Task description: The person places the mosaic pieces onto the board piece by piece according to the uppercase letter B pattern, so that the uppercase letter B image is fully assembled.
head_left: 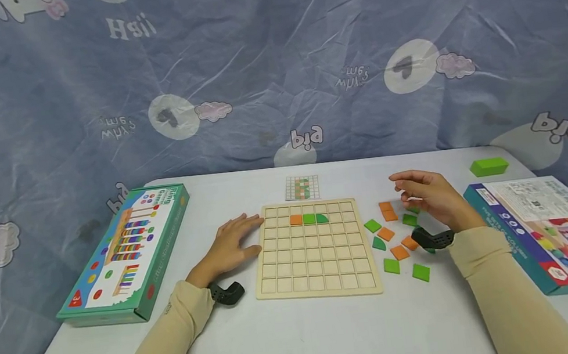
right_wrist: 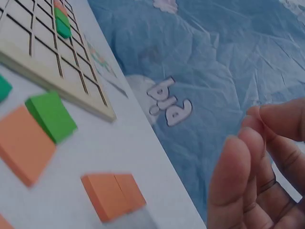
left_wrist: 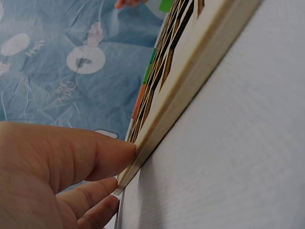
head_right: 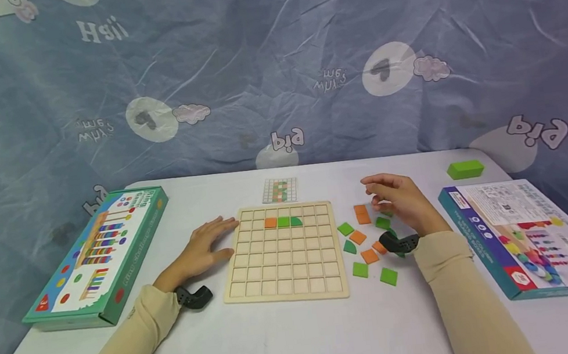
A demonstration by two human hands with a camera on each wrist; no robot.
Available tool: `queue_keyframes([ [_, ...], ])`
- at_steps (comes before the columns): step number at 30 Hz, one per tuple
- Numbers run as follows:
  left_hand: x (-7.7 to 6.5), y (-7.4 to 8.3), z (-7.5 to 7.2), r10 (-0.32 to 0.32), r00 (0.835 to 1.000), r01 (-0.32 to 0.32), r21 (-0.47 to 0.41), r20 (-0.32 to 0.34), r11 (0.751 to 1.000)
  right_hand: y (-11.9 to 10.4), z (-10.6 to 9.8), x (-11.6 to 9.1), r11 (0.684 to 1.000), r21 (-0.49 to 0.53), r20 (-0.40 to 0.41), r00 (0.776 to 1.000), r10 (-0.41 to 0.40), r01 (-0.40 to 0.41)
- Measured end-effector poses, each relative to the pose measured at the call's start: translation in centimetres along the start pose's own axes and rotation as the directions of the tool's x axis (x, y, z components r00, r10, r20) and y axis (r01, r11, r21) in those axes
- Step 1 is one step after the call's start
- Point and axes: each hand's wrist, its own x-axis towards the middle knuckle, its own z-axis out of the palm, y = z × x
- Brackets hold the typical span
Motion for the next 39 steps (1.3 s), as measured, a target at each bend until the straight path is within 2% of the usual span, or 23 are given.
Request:
queue_keyframes([
  [3, 0.0, 0.0, -0.1, -0.009, 1.000, 0.009, 0.000, 0.002, 1.000, 0.3, -0.9, -0.2, 0.999, 0.039, -0.035, 0.999, 0.009, -0.007],
  [6, -0.1, 0.0, -0.1, -0.011, 1.000, 0.011, 0.003, 0.000, 1.000, 0.7, -1.5, -0.2, 0.999, 0.036, -0.076, 0.997, 0.035, -0.032],
  [12, -0.2, -0.2, -0.1, -0.009, 1.000, 0.009, -0.006, -0.004, 1.000, 1.7, -2.5, 0.0, 0.987, -0.122, -0.152, 0.985, 0.082, -0.101],
  [17, -0.3, -0.2, -0.1, -0.009, 1.000, 0.009, -0.012, -0.009, 1.000, 2.2, -2.6, 0.0, 0.929, -0.315, -0.248, 0.962, 0.115, -0.193],
  [21, -0.3, -0.1, -0.1, -0.009, 1.000, 0.009, -0.015, -0.008, 1.000, 2.5, -2.6, -0.1, 0.899, -0.377, -0.284, 0.952, 0.116, -0.222],
  [26, -0.2, 0.1, -0.1, -0.013, 1.000, 0.013, -0.011, -0.004, 1.000, 2.8, -2.9, -0.1, 0.870, -0.439, -0.270, 0.957, 0.110, -0.224],
  [32, -0.3, 0.2, -0.1, -0.011, 1.000, 0.011, -0.013, -0.003, 1.000, 3.1, -3.1, 0.2, 0.811, -0.538, -0.246, 0.963, 0.110, -0.231],
  [39, -0.2, 0.3, -0.2, -0.002, 1.000, 0.002, -0.015, -0.004, 1.000, 3.2, -3.0, 0.4, 0.745, -0.636, -0.217, 0.973, 0.079, -0.202],
])
